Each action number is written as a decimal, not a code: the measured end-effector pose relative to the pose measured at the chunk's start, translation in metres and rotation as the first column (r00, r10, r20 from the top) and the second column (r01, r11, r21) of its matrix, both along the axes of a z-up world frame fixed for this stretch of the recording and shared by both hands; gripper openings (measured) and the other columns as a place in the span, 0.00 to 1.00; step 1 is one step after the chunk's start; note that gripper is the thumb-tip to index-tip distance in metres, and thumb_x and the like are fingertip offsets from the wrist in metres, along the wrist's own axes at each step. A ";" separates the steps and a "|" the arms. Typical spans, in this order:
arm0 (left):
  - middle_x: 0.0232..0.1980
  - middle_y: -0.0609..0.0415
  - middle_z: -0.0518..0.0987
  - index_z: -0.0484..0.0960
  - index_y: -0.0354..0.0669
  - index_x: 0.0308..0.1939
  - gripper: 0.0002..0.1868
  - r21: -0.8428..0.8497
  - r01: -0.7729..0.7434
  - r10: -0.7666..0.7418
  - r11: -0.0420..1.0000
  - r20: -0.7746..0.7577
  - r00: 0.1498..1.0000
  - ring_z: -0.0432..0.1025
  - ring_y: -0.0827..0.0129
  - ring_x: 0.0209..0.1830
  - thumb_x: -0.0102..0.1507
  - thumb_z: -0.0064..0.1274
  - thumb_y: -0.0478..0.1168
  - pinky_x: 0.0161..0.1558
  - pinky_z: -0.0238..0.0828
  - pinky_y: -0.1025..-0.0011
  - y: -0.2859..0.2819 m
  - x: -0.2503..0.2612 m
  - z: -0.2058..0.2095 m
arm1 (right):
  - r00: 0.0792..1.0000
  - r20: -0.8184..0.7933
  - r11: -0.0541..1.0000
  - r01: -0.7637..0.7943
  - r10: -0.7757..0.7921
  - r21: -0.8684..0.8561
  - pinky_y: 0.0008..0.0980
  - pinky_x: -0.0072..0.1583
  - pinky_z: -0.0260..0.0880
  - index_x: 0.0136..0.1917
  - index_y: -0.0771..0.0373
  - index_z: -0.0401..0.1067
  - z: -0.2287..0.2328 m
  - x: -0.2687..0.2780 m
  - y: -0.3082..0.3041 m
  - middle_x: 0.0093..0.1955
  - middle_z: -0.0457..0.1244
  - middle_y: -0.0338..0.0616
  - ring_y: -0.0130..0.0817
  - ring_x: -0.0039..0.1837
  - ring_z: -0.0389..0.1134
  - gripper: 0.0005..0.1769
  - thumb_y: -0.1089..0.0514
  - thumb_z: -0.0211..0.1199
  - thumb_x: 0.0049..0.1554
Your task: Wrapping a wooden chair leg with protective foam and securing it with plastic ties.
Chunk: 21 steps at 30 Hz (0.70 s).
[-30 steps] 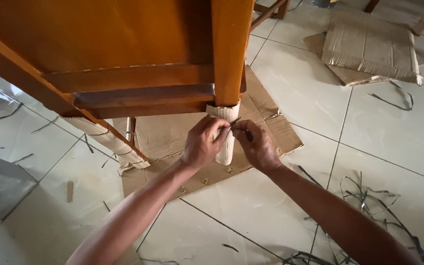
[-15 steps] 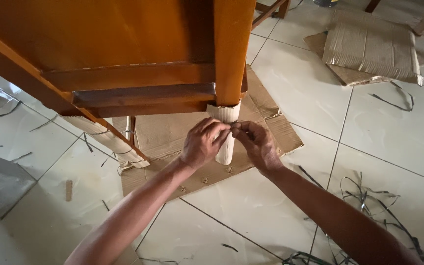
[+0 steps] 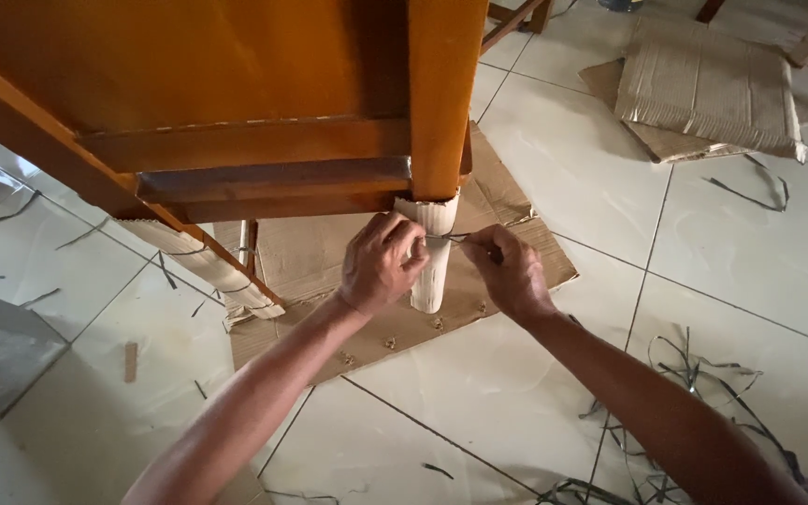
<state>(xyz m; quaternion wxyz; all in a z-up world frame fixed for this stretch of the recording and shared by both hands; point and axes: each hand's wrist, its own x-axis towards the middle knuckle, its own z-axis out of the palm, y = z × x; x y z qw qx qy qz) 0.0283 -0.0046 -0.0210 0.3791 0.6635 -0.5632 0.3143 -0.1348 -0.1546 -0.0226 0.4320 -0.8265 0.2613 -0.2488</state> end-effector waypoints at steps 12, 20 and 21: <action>0.31 0.58 0.71 0.77 0.51 0.34 0.06 -0.010 -0.033 0.034 0.999 0.071 0.997 0.73 0.64 0.30 0.56 0.56 0.34 0.32 0.73 0.71 0.006 -0.007 0.014 | 0.997 0.051 0.981 -0.055 0.065 -0.186 0.41 0.43 0.70 0.45 0.52 0.78 -0.002 -0.015 0.003 0.31 0.66 0.46 0.44 0.37 0.70 0.05 0.52 0.66 0.60; 0.32 0.57 0.73 0.80 0.52 0.35 0.04 -0.032 0.003 -0.001 0.999 0.065 0.998 0.73 0.61 0.31 0.64 0.58 0.39 0.33 0.73 0.68 0.008 -0.010 0.019 | 0.991 -0.028 0.982 -0.132 0.129 -0.137 0.43 0.45 0.72 0.47 0.51 0.75 -0.005 -0.018 0.015 0.29 0.68 0.41 0.46 0.37 0.72 0.04 0.51 0.63 0.59; 0.32 0.57 0.73 0.80 0.52 0.35 0.04 -0.032 0.002 0.000 1.000 0.064 0.998 0.73 0.61 0.31 0.64 0.58 0.39 0.33 0.73 0.68 0.007 -0.010 0.017 | 0.991 -0.029 0.982 -0.133 0.130 -0.136 0.43 0.45 0.72 0.47 0.51 0.75 -0.005 -0.018 0.015 0.29 0.68 0.41 0.46 0.37 0.72 0.04 0.51 0.63 0.59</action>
